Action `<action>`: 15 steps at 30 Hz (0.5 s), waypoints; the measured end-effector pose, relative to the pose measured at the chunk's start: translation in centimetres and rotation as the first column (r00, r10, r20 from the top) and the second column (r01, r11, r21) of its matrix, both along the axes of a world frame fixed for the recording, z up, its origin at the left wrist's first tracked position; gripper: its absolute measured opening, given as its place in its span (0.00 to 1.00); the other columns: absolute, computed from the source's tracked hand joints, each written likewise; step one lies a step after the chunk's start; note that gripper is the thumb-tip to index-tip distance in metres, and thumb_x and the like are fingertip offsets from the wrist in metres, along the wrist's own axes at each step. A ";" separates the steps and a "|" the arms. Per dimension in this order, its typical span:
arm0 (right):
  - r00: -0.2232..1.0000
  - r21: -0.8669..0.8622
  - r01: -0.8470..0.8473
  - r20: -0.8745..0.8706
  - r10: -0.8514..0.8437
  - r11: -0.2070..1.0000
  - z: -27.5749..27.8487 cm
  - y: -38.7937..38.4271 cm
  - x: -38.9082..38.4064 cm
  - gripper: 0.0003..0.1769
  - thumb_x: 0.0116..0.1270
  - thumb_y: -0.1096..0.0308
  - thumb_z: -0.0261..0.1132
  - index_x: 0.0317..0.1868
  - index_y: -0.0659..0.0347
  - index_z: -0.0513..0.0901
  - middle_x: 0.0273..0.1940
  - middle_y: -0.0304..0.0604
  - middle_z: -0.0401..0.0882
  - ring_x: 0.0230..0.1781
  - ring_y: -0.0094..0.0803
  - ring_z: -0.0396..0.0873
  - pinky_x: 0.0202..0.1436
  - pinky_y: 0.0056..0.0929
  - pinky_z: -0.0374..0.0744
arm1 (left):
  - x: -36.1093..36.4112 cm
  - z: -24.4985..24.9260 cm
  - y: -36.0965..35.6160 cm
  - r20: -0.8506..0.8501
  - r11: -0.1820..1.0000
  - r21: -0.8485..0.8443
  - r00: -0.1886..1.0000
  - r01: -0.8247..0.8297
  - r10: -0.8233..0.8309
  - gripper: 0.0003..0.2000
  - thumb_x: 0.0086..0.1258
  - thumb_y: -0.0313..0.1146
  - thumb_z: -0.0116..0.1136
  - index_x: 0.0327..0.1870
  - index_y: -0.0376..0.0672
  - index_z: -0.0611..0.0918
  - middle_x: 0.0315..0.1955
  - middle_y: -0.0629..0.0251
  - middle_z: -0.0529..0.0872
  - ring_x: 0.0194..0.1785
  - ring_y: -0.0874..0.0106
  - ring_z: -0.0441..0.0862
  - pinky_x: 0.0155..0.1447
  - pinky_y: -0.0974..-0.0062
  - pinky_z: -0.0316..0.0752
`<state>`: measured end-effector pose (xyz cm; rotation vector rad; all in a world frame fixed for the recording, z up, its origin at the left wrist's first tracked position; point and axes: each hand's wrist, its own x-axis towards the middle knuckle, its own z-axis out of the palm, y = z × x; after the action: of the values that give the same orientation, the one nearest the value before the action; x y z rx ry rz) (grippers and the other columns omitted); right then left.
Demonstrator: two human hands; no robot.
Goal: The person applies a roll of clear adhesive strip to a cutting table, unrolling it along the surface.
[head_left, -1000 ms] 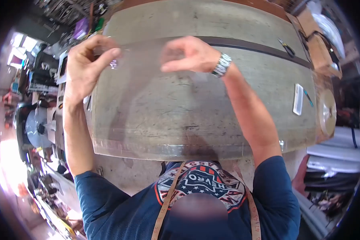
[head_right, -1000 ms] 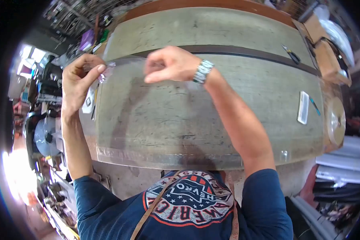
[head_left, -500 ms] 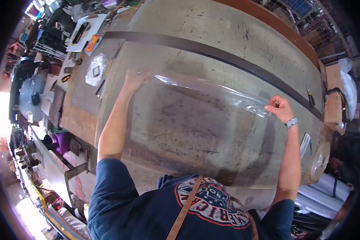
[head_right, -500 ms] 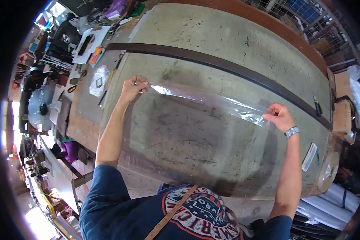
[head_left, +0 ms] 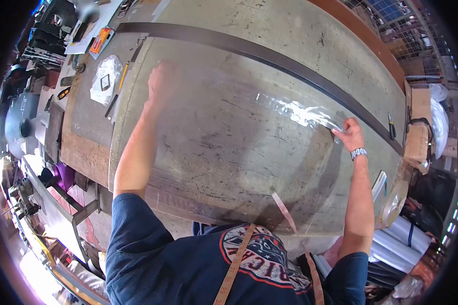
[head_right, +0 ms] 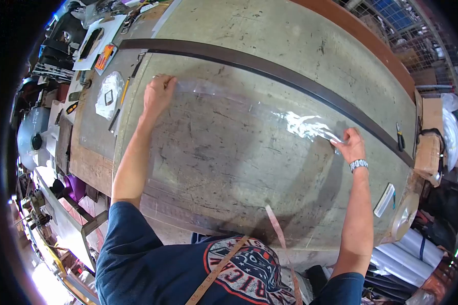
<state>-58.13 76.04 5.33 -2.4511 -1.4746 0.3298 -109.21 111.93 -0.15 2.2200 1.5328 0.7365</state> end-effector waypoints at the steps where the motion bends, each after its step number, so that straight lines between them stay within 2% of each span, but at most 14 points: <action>1: 1.000 -0.012 -0.006 0.012 0.006 1.000 0.9 -0.1 -0.1 0.28 0.49 0.62 0.88 0.34 0.64 0.74 0.34 0.43 0.75 0.33 0.39 0.75 0.42 0.40 0.79 | 0.0 0.8 -0.3 0.060 0.999 0.030 0.998 0.036 -0.038 0.11 0.72 0.37 0.69 0.45 0.38 0.91 0.36 0.53 0.92 0.41 0.59 0.91 0.48 0.65 0.82; 4: 0.985 0.017 -0.020 -0.172 0.023 1.000 4.0 -1.0 -1.3 0.33 0.47 0.56 0.89 0.33 0.63 0.72 0.34 0.40 0.73 0.34 0.34 0.72 0.39 0.38 0.76 | -0.8 2.6 -0.5 0.236 0.987 -0.140 0.971 0.079 -0.044 0.13 0.74 0.39 0.69 0.43 0.35 0.90 0.30 0.61 0.91 0.36 0.71 0.88 0.42 0.71 0.80; 5: 0.989 0.042 -0.111 -0.095 0.115 0.993 4.5 -1.8 -1.3 0.35 0.48 0.52 0.89 0.32 0.61 0.69 0.32 0.36 0.69 0.32 0.28 0.68 0.35 0.33 0.73 | -1.4 3.2 -0.4 0.286 0.976 -0.192 0.958 0.097 -0.039 0.13 0.74 0.39 0.69 0.43 0.35 0.90 0.29 0.64 0.89 0.34 0.74 0.87 0.40 0.74 0.78; 7: 0.978 -0.046 -0.051 -0.206 0.040 0.998 7.1 -3.4 -3.0 0.35 0.49 0.50 0.89 0.31 0.59 0.68 0.29 0.33 0.67 0.31 0.25 0.66 0.33 0.30 0.71 | -2.9 4.7 -0.6 0.382 0.947 -0.289 0.924 0.139 -0.019 0.13 0.75 0.39 0.69 0.43 0.35 0.89 0.27 0.69 0.87 0.32 0.81 0.84 0.37 0.79 0.75; 8: 0.966 -0.091 -0.028 -0.258 0.003 0.995 8.1 -4.6 -3.9 0.36 0.49 0.50 0.89 0.31 0.57 0.67 0.28 0.32 0.66 0.30 0.24 0.65 0.32 0.28 0.70 | -3.8 5.8 -1.5 0.366 0.942 -0.309 0.931 0.132 -0.010 0.13 0.75 0.39 0.69 0.43 0.35 0.89 0.27 0.70 0.87 0.31 0.81 0.83 0.36 0.80 0.74; 10: 0.925 -0.071 -0.032 -0.380 0.003 0.997 9.0 -7.9 -5.2 0.35 0.52 0.50 0.88 0.30 0.55 0.66 0.27 0.29 0.64 0.29 0.22 0.63 0.31 0.27 0.68 | -5.8 8.4 -3.4 0.335 0.933 -0.340 0.942 0.114 0.007 0.12 0.76 0.39 0.68 0.44 0.36 0.89 0.27 0.71 0.86 0.28 0.83 0.82 0.35 0.83 0.73; 11: 0.899 -0.053 -0.033 -0.437 0.006 0.998 9.4 -9.2 -5.7 0.34 0.53 0.50 0.88 0.30 0.54 0.66 0.27 0.28 0.64 0.29 0.20 0.62 0.31 0.26 0.67 | -6.9 7.4 -3.4 0.370 0.947 -0.284 0.928 0.152 -0.038 0.11 0.76 0.37 0.69 0.45 0.36 0.88 0.27 0.71 0.86 0.26 0.83 0.81 0.34 0.81 0.73; 14: 0.844 -0.026 -0.052 -0.536 0.030 0.998 7.9 -12.0 -7.4 0.34 0.55 0.50 0.87 0.29 0.53 0.65 0.27 0.27 0.64 0.29 0.19 0.61 0.30 0.26 0.66 | -7.3 7.3 -4.8 0.282 0.944 -0.271 0.953 0.189 -0.110 0.12 0.76 0.37 0.69 0.44 0.35 0.88 0.28 0.70 0.87 0.26 0.82 0.81 0.32 0.79 0.74; 15: 0.871 -0.078 -0.055 -0.491 0.010 0.995 7.3 -12.2 -8.1 0.34 0.55 0.49 0.87 0.30 0.54 0.66 0.27 0.28 0.64 0.29 0.20 0.62 0.29 0.28 0.66 | -7.6 5.9 -3.9 0.276 0.929 -0.297 0.951 0.221 -0.138 0.09 0.75 0.32 0.67 0.45 0.34 0.87 0.29 0.68 0.88 0.26 0.80 0.82 0.31 0.77 0.76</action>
<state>-66.19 63.85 12.66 -2.1740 -1.2937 0.9664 -116.79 108.03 5.74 1.9092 1.2079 0.6278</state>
